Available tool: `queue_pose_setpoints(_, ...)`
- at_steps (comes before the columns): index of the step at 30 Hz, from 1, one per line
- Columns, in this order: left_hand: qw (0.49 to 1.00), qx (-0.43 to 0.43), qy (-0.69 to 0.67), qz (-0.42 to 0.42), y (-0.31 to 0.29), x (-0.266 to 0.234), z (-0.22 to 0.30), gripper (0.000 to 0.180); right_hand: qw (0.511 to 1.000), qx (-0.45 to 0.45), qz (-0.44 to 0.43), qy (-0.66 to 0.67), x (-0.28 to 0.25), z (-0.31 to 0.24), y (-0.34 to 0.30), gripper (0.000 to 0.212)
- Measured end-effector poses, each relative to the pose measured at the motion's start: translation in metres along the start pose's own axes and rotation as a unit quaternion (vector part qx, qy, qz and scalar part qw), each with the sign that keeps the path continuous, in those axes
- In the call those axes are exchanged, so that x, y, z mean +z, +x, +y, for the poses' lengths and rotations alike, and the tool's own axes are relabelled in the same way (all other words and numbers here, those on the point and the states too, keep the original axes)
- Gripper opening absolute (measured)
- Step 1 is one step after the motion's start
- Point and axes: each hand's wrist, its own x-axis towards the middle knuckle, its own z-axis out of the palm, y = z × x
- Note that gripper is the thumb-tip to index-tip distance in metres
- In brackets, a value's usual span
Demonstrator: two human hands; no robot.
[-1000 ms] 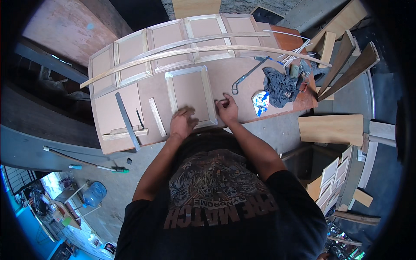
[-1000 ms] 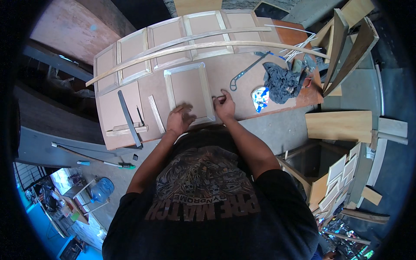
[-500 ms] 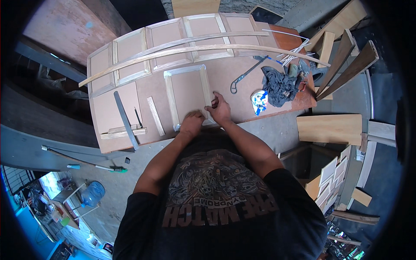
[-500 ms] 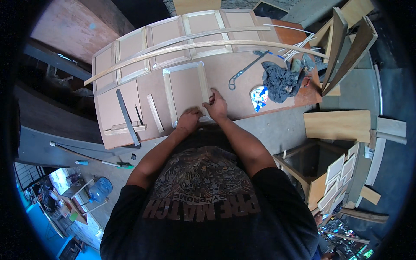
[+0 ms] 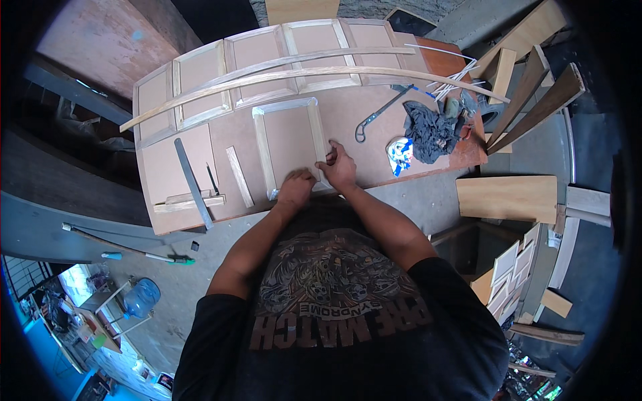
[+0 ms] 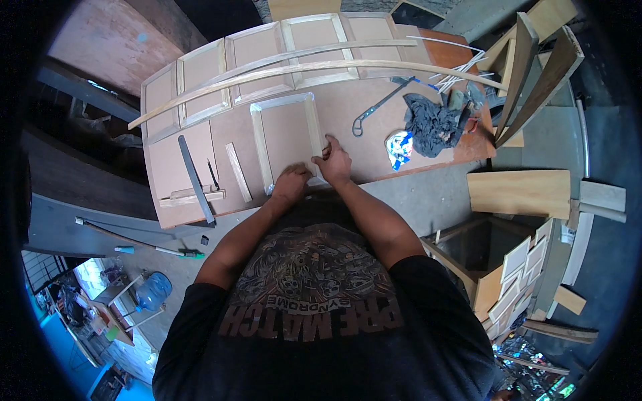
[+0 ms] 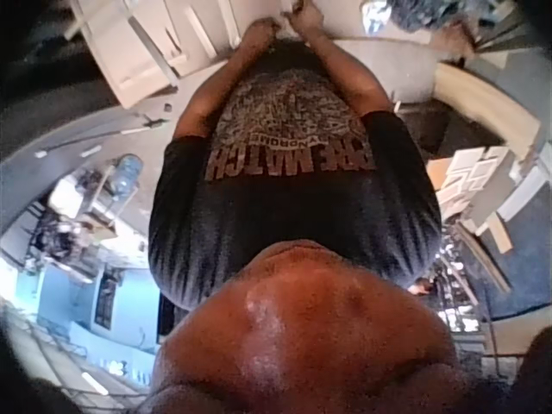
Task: Assemble and check the alignment of a wooden picture frame on a workshop table.
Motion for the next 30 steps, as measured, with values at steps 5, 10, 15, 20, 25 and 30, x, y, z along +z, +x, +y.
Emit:
queue_pose_setpoints(5, 0.999, -0.009, -0.019, 0.026, -0.002, -0.013, -0.001, 0.030, 0.998, -0.014, -0.001, 0.058, 0.002, 0.003, -0.001, 0.079)
queue_pose_setpoints(10, 0.933, -0.184, -0.177, 0.253, -0.010, -0.041, -0.016, 0.039, 0.998, -0.026, 0.007, 0.064, -0.003, -0.006, -0.005, 0.077)
queue_pose_setpoints(15, 0.899, -0.320, -0.108, 0.277, -0.028, -0.034, -0.055, 0.051, 0.997, -0.070, 0.020, 0.010, -0.004, -0.006, -0.004, 0.077)
queue_pose_setpoints(20, 0.897, -0.355, -0.162, 0.205, -0.027, -0.030, -0.066, 0.053, 0.999, -0.040, 0.006, 0.014, -0.004, -0.009, -0.003, 0.076)
queue_pose_setpoints(25, 0.835, -0.416, -0.283, 0.222, -0.024, -0.018, -0.074, 0.045, 0.999, -0.020, 0.010, 0.026, -0.001, -0.004, -0.001, 0.078)
queue_pose_setpoints(30, 0.816, -0.449, -0.298, 0.211, -0.020, -0.014, -0.082, 0.042, 1.000, 0.003, 0.002, 0.029, 0.001, -0.002, 0.003, 0.082)
